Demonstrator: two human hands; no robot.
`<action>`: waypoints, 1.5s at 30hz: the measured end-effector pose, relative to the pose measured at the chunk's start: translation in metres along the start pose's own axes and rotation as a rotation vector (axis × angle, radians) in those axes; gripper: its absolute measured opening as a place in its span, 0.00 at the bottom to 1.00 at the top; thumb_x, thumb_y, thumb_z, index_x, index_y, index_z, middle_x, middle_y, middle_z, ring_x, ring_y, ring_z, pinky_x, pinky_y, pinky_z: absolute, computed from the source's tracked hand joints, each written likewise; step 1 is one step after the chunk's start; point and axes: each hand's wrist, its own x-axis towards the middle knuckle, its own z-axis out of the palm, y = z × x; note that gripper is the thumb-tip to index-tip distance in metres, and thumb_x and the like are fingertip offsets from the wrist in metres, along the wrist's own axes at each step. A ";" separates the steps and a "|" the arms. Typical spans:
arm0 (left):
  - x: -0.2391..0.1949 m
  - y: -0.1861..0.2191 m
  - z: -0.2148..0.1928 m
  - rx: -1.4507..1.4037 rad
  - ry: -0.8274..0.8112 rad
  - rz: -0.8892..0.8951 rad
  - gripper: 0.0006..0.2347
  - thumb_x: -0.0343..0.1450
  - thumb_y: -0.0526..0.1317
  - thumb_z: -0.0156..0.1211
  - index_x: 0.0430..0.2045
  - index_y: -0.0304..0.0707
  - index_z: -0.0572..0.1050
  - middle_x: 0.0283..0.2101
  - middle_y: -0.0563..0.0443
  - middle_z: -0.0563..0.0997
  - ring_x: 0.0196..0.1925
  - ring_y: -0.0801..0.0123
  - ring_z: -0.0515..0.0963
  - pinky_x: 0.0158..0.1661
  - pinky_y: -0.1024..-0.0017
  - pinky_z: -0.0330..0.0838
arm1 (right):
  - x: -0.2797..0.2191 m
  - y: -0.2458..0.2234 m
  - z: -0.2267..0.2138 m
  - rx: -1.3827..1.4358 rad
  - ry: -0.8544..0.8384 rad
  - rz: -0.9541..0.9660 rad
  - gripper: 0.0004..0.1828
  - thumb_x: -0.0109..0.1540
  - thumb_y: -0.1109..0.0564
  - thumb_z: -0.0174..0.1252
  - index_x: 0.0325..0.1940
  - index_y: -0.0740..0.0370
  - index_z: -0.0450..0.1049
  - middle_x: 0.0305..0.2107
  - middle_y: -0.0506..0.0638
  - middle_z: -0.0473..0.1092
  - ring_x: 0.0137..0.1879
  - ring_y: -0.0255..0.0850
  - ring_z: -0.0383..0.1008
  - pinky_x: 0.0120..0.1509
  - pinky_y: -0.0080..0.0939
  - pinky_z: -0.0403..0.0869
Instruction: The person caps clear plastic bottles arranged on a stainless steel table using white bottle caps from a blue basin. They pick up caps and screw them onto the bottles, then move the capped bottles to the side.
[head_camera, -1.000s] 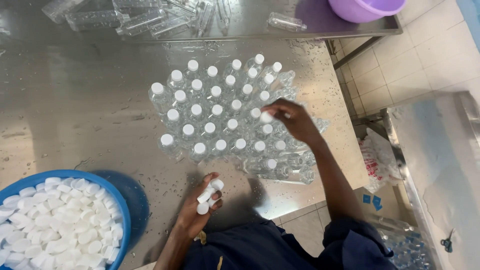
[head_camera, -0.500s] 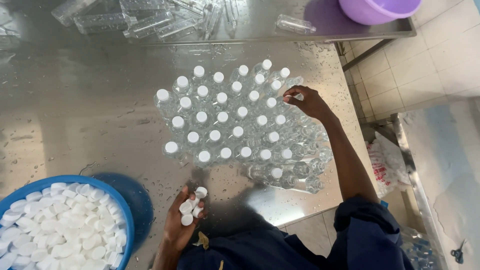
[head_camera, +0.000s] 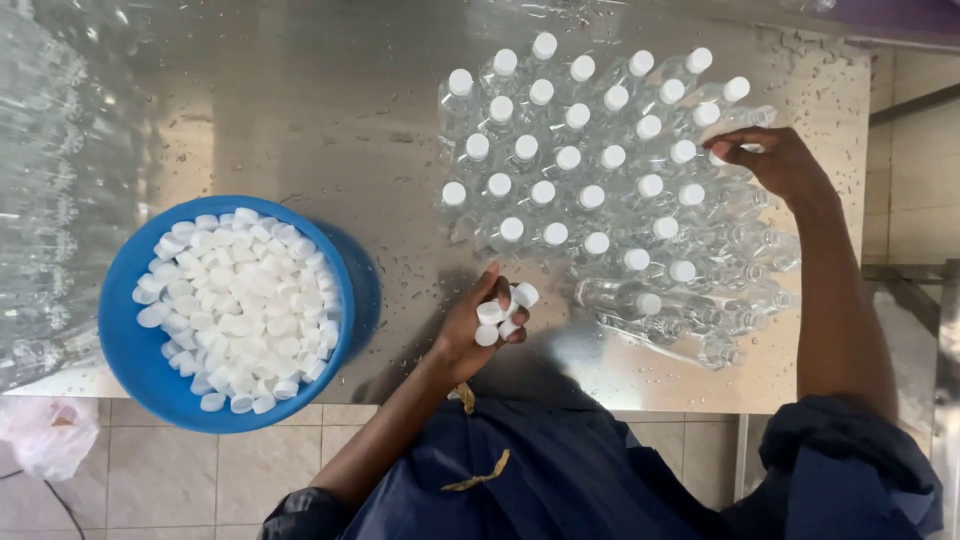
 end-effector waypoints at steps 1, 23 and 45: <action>-0.003 -0.006 0.000 -0.002 -0.010 0.009 0.24 0.82 0.54 0.54 0.15 0.40 0.75 0.39 0.48 0.77 0.29 0.71 0.76 0.27 0.72 0.66 | 0.003 0.016 0.003 -0.008 0.005 -0.009 0.16 0.71 0.46 0.64 0.60 0.51 0.83 0.61 0.51 0.78 0.74 0.48 0.73 0.78 0.56 0.65; -0.016 -0.041 0.006 0.133 0.010 -0.089 0.10 0.80 0.44 0.58 0.32 0.41 0.72 0.36 0.51 0.71 0.32 0.71 0.71 0.30 0.69 0.64 | -0.112 -0.080 0.086 0.056 0.305 -0.550 0.11 0.74 0.61 0.57 0.59 0.61 0.80 0.50 0.56 0.81 0.52 0.46 0.84 0.57 0.43 0.84; 0.009 -0.002 -0.022 0.198 0.295 -0.017 0.08 0.74 0.36 0.64 0.44 0.37 0.75 0.45 0.43 0.72 0.33 0.66 0.70 0.32 0.65 0.62 | 0.054 0.057 -0.035 0.317 0.140 0.181 0.20 0.70 0.35 0.59 0.55 0.47 0.83 0.52 0.44 0.75 0.48 0.37 0.74 0.59 0.42 0.74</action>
